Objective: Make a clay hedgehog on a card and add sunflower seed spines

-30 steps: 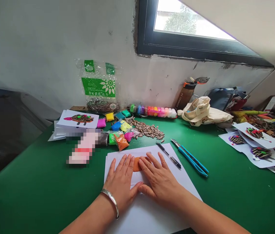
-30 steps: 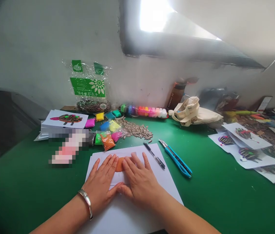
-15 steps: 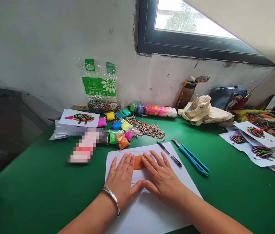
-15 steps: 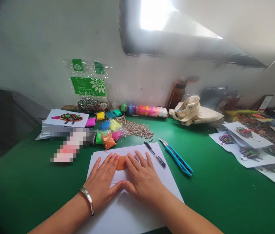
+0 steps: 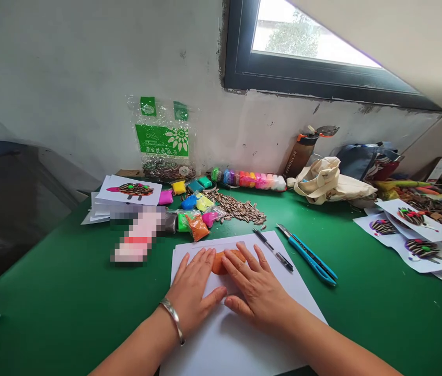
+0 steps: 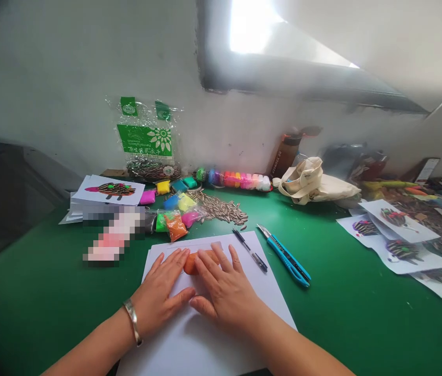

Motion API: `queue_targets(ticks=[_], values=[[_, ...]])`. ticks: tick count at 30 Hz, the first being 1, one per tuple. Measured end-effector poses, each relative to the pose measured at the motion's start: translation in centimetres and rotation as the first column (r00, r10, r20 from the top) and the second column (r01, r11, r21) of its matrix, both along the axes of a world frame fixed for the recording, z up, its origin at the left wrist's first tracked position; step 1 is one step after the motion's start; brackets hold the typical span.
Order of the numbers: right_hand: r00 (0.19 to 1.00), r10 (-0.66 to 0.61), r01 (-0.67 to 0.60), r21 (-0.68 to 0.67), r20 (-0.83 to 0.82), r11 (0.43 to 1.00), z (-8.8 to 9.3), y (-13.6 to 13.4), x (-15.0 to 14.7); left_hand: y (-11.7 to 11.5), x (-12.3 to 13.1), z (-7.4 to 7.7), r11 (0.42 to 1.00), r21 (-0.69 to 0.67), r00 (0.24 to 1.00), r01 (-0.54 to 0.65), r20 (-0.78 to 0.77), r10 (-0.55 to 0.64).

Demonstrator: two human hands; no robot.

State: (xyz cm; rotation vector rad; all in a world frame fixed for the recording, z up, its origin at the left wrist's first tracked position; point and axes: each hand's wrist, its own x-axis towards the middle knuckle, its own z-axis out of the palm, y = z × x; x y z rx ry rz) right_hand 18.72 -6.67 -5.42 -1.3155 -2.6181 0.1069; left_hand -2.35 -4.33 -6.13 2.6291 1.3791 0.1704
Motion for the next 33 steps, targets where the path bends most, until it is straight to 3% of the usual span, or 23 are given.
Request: queue_targets(ticks=[4,10,21,33], values=[[1.000,0.001,-0.001,-0.056,0.013,0.998,0.1,0.1,0.0,0.6,-0.8,0.2,0.998,-0.056,0.999,-0.005,0.036,0.007],[1.000,-0.004,0.005,-0.096,0.005,0.995,0.2,0.2,0.0,0.7,-1.2,-0.6,1.000,-0.003,0.998,0.017,0.065,-0.017],[0.997,0.077,-0.077,-0.002,-0.009,0.997,0.6,-0.2,0.1,0.7,-0.8,-0.6,0.998,0.065,1.000,0.022,0.020,-0.023],[0.997,0.067,-0.067,-0.017,0.028,0.998,0.6,-0.3,0.4,0.4,-0.4,-0.3,0.993,0.114,1.000,0.013,-0.025,-0.010]])
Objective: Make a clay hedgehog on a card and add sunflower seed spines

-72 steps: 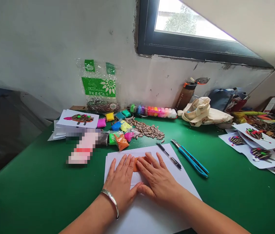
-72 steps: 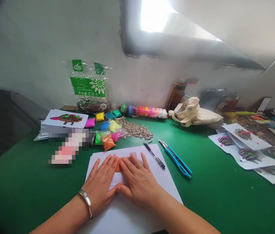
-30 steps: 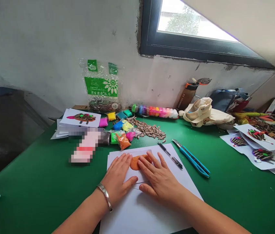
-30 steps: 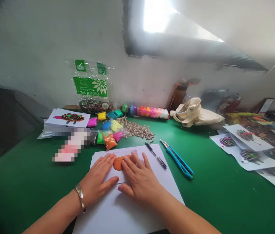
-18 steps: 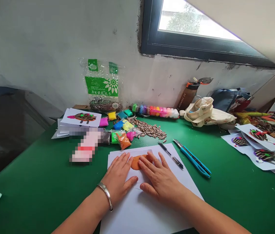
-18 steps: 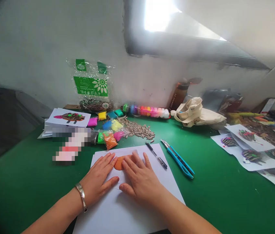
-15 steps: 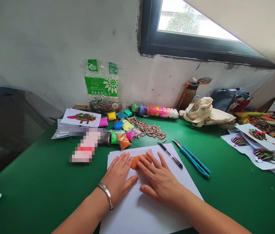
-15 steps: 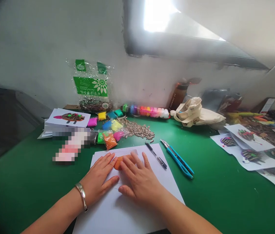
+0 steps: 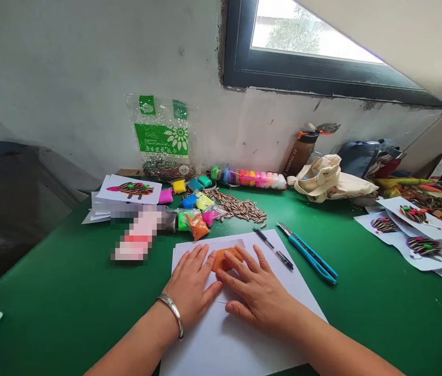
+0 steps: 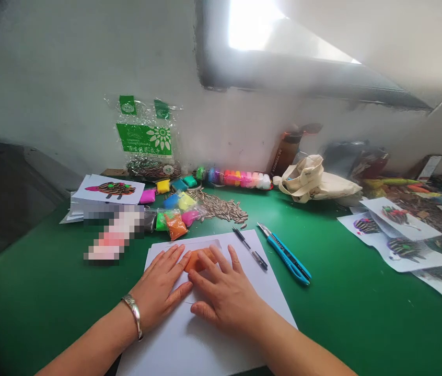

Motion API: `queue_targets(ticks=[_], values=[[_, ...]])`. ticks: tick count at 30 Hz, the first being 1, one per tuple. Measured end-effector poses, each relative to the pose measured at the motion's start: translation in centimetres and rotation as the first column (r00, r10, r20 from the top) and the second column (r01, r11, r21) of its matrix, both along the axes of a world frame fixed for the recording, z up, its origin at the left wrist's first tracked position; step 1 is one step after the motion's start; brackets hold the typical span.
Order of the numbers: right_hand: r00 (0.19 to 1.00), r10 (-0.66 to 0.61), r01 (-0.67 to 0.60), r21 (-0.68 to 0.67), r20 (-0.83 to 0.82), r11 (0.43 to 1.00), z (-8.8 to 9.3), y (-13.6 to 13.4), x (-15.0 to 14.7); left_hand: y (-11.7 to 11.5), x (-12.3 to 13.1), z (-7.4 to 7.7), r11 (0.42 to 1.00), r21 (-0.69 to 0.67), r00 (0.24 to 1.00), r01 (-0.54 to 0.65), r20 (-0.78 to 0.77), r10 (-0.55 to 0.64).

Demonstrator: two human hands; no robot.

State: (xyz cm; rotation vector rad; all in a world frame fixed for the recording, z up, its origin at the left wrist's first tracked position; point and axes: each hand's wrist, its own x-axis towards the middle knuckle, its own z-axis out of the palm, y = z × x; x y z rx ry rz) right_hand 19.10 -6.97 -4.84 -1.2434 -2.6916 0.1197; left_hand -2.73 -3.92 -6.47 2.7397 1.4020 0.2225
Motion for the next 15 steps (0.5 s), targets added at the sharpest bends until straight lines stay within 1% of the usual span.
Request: queue_targets(ticks=[15], values=[[0.999,-0.033,0.033,0.008,-0.018,0.999,-0.06,0.00,0.21,0.01,-0.12,-0.31,1.000,0.030,1.000,0.006,0.006,-0.006]])
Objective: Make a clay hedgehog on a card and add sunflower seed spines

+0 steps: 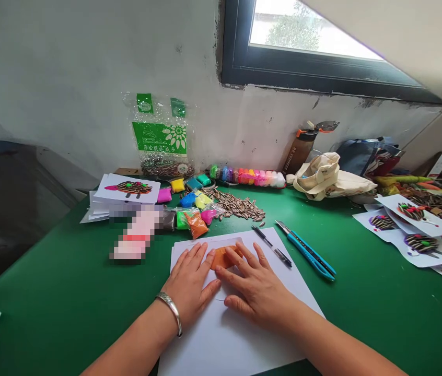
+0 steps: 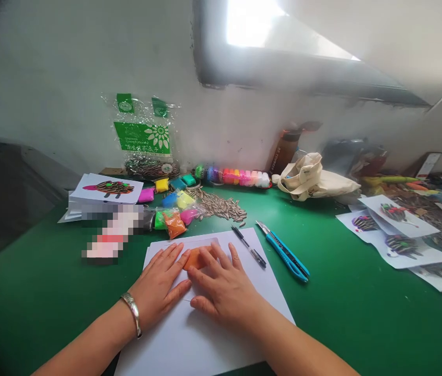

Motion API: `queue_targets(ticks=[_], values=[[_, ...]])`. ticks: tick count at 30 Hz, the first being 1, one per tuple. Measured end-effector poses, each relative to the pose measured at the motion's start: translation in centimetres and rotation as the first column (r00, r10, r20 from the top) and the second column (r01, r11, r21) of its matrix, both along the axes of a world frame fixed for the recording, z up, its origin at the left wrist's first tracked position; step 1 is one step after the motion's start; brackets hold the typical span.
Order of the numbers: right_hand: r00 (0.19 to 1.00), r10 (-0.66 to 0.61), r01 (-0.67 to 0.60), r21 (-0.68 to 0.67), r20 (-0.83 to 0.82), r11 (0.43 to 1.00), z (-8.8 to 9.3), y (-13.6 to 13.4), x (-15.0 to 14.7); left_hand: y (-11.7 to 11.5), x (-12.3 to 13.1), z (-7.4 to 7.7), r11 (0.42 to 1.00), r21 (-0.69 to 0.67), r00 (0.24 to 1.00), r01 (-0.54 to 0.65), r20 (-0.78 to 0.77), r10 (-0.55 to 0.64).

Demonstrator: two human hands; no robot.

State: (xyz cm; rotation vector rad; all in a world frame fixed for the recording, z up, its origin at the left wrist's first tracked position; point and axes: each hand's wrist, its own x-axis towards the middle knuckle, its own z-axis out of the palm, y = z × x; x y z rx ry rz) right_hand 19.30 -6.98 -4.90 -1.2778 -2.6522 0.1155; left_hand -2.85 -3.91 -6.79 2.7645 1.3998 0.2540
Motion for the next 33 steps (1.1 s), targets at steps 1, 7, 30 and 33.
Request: queue_targets(ticks=[1,7,30,33], values=[[1.000,-0.001,0.001,0.007,-0.001,1.000,0.0,0.0,0.2,0.0,0.0,0.1,1.000,0.002,1.000,0.000,0.000,0.000],[0.998,-0.058,0.057,0.018,0.029,0.998,-0.2,-0.5,1.7,0.0,-0.1,-0.1,1.000,-0.008,1.000,0.002,-0.012,-0.002],[0.966,-0.252,0.256,0.061,-0.067,0.965,-1.5,1.0,2.9,0.0,-0.3,-1.0,1.000,0.030,1.000,-0.003,0.009,0.002],[0.956,-0.281,0.287,0.076,-0.084,0.955,-1.6,1.3,2.8,0.0,-0.2,-1.0,1.000,0.023,1.000,-0.005,0.019,0.004]])
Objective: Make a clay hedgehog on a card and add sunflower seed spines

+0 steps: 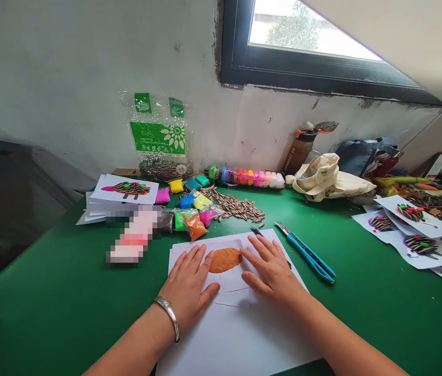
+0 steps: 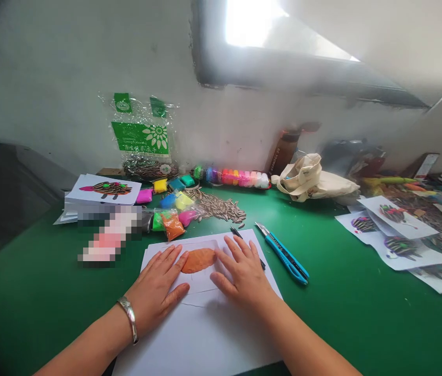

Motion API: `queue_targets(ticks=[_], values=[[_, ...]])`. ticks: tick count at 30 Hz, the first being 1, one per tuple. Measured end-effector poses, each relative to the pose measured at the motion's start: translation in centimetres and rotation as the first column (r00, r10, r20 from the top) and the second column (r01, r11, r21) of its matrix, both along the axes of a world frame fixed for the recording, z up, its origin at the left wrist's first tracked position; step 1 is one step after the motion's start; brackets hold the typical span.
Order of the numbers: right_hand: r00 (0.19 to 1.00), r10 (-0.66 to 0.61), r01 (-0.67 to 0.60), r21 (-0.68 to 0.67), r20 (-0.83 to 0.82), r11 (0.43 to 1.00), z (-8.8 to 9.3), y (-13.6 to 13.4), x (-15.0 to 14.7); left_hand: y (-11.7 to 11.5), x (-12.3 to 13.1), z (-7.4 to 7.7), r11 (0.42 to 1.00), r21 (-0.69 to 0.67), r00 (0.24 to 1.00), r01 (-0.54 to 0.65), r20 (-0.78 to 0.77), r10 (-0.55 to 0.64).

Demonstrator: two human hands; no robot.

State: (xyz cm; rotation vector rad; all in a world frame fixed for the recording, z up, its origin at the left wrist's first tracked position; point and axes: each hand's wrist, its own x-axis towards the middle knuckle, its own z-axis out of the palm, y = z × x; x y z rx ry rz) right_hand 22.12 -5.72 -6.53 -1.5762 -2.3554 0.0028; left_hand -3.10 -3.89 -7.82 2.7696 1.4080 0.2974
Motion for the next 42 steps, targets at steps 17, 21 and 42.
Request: queue_targets(ticks=[17,21,42], values=[[0.996,-0.033,0.037,-0.043,0.077,0.998,1.0,0.7,-1.4,-0.1,0.2,0.5,0.999,-0.050,1.000,-0.012,0.006,0.012],[0.995,0.003,0.001,-0.034,0.100,0.999,1.6,1.0,-2.0,-0.1,0.3,1.0,0.998,-0.057,1.000,-0.013,0.012,0.013],[0.998,0.067,-0.070,-0.188,-0.021,0.980,1.8,1.8,-4.0,-0.1,0.1,1.0,0.996,-0.090,1.000,-0.015,0.001,0.015]])
